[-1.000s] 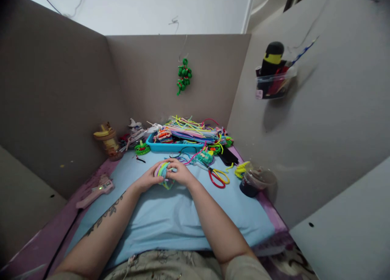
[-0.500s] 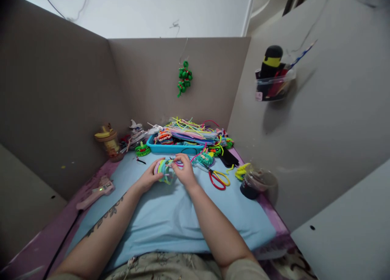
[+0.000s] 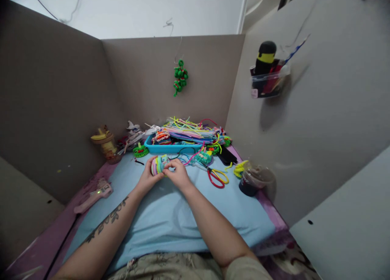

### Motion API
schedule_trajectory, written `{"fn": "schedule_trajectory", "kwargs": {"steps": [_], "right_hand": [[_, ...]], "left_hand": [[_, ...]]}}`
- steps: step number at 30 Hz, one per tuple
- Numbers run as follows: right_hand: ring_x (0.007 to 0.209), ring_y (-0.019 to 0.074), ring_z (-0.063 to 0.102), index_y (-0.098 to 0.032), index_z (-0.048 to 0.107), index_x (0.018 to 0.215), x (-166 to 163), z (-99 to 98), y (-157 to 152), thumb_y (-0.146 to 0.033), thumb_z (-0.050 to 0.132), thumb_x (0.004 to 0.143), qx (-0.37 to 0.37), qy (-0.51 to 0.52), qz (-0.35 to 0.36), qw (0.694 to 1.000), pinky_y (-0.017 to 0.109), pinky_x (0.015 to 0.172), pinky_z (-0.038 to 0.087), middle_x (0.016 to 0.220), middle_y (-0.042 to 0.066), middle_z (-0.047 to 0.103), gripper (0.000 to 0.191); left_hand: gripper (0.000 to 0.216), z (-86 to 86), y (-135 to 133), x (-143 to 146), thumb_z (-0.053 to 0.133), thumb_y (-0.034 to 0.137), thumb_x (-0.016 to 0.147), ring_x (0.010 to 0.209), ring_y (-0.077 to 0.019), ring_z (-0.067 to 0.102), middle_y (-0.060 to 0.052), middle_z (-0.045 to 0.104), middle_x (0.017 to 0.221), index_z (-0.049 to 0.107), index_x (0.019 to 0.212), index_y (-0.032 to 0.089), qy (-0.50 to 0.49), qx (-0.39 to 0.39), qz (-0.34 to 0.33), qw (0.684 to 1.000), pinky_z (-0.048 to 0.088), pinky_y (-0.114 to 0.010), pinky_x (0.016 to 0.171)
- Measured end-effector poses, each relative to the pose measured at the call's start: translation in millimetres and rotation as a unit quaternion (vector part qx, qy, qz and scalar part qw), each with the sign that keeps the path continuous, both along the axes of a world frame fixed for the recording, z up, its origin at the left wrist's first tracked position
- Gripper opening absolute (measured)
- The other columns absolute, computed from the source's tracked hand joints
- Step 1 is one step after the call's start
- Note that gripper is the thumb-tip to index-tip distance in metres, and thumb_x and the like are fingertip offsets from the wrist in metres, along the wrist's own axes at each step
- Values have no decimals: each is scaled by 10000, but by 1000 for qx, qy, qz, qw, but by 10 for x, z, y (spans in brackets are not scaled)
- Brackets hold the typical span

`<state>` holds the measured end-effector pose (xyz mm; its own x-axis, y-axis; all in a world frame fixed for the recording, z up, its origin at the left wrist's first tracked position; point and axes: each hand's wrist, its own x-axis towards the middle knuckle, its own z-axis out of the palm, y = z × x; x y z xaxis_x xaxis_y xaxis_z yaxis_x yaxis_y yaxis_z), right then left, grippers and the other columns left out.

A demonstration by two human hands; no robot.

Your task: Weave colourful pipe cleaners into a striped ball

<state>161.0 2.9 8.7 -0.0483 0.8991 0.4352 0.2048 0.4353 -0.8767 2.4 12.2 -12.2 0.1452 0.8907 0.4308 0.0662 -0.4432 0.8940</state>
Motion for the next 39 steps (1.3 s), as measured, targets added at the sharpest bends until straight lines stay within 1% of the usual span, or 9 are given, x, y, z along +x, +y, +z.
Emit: {"fn": "schedule_trajectory", "kwargs": {"steps": [9, 13, 17, 22, 24, 27, 31, 34, 39], "right_hand": [[736, 145, 509, -170, 587, 621, 83, -19, 63, -308, 696, 598, -108, 61, 116, 985, 255, 636, 371, 764, 1, 547, 178], [722, 137, 507, -168, 578, 587, 91, 18, 46, -286, 711, 571, -114, 72, 108, 985, 254, 660, 369, 691, -17, 547, 179], [558, 98, 451, -165, 561, 561, 57, 23, 21, -275, 692, 579, -174, 96, 102, 975, 228, 551, 333, 524, -49, 490, 172], [470, 76, 408, -161, 599, 602, 84, 11, 39, -355, 692, 607, -243, 157, 143, 946, 217, 476, 301, 520, -36, 513, 215], [501, 87, 437, -163, 635, 681, 115, 20, 54, -391, 688, 627, -223, 171, 154, 947, 220, 492, 325, 575, -16, 555, 239], [628, 113, 489, -183, 676, 824, 145, 52, 59, -319, 688, 646, -89, 115, 96, 985, 233, 568, 383, 753, 17, 608, 224], [748, 141, 506, -207, 697, 837, 138, 67, 46, -213, 680, 650, 45, 8, 40, 998, 259, 646, 414, 872, 32, 566, 188], [735, 142, 509, -196, 684, 735, 126, 26, 65, -247, 685, 664, 50, 10, 36, 998, 272, 652, 417, 835, 29, 544, 88], [743, 151, 523, -184, 626, 664, 101, -46, 102, -353, 707, 622, -27, 82, 25, 996, 276, 653, 416, 780, 17, 543, 192]], "left_hand": [[796, -53, 29, -43, 789, 374, 595, 1094, -264, 532, -101, 509, 1178, 406, 1271, 199, 56, 42, 15, 997, 457, -410, 927], [753, -51, 71, -110, 786, 361, 597, 1148, -278, 482, -104, 479, 1205, 438, 1248, 208, 127, 114, 45, 984, 400, -447, 987], [707, -39, 81, -150, 759, 303, 623, 1208, -287, 418, -110, 393, 1275, 442, 1250, 228, 212, 175, 92, 957, 357, -468, 1027], [707, -19, 57, -109, 751, 326, 638, 1220, -286, 409, -122, 381, 1297, 443, 1264, 213, 211, 165, 109, 957, 342, -455, 1041], [751, -9, 48, -90, 753, 368, 639, 1200, -287, 436, -126, 427, 1270, 415, 1287, 194, 171, 108, 79, 976, 352, -458, 1032], [791, 6, 30, -80, 745, 394, 650, 1133, -274, 503, -114, 494, 1239, 377, 1318, 187, 110, 6, -6, 994, 399, -444, 991], [798, 25, 1, -75, 748, 400, 648, 1098, -264, 535, -101, 524, 1235, 375, 1322, 192, 75, -30, -68, 994, 433, -417, 959], [802, 30, -11, -66, 756, 399, 639, 1139, -274, 511, -110, 507, 1254, 381, 1318, 195, 93, -11, -56, 994, 413, -430, 981], [742, 17, -17, -43, 771, 384, 633, 1213, -293, 436, -126, 456, 1273, 441, 1275, 211, 185, 120, -10, 975, 333, -476, 1044]]}}
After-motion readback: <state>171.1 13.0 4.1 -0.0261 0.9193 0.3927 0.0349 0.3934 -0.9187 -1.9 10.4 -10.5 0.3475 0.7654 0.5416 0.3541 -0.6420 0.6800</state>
